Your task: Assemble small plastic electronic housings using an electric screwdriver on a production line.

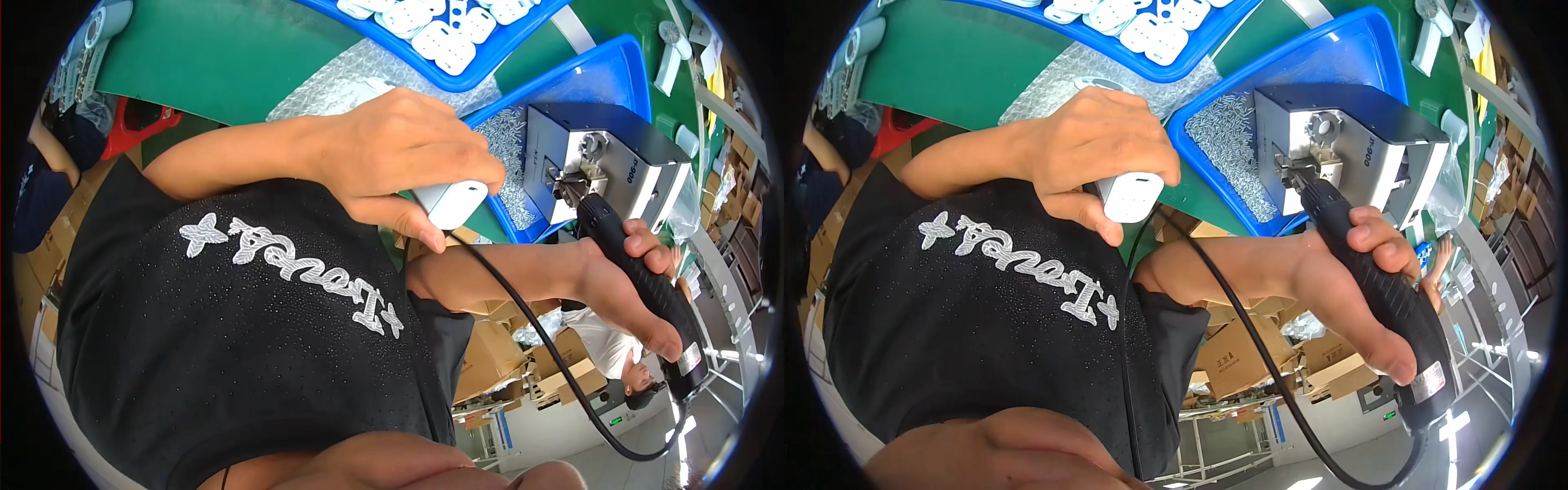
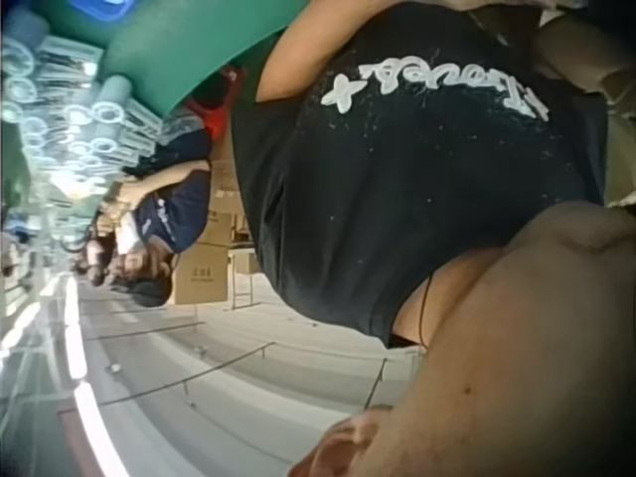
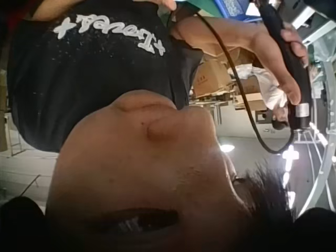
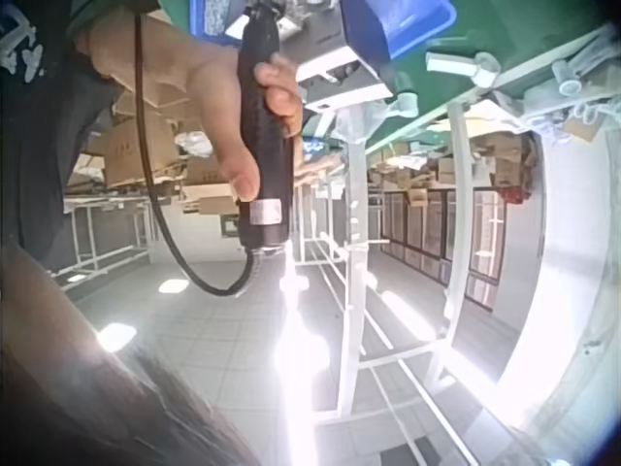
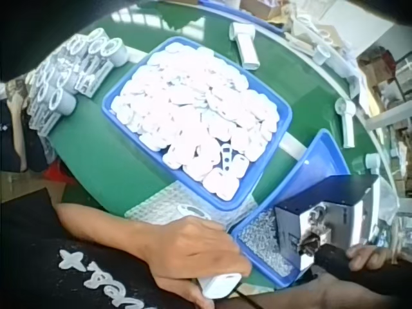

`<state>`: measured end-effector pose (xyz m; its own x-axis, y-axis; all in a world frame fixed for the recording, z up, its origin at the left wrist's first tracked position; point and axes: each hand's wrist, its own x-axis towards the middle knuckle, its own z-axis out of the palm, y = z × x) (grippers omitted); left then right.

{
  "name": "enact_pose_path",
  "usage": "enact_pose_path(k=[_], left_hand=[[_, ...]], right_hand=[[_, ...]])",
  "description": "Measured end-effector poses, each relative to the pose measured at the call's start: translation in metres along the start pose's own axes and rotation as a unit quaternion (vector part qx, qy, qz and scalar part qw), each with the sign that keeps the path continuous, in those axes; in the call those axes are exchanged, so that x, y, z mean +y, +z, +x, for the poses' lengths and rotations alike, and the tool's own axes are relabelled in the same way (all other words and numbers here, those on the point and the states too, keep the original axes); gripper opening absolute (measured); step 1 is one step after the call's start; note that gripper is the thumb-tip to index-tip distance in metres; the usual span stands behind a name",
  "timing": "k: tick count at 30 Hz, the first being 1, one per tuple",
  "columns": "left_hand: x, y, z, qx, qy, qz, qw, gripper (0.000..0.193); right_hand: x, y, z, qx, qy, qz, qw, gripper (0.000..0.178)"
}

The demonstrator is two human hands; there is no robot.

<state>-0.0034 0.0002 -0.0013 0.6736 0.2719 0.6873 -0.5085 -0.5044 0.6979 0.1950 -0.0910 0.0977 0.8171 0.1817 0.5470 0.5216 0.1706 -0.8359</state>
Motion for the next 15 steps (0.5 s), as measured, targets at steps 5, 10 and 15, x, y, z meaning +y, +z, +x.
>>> enact_pose_path(k=[5,10,15], left_hand=[[0.004,0.004,0.004,0.011,0.022,-0.006,1.000,0.057],[0.002,0.005,0.003,0.019,0.021,-0.011,1.000,0.057],[0.002,0.006,0.002,0.019,0.001,-0.009,1.000,0.057]], right_hand=[[-0.057,-0.032,-0.018,-0.200,0.074,0.250,0.945,0.084],[-0.116,-0.028,-0.031,-0.351,0.073,0.351,0.865,0.043],[-0.106,-0.008,-0.025,-0.367,0.132,0.381,0.838,0.036]])
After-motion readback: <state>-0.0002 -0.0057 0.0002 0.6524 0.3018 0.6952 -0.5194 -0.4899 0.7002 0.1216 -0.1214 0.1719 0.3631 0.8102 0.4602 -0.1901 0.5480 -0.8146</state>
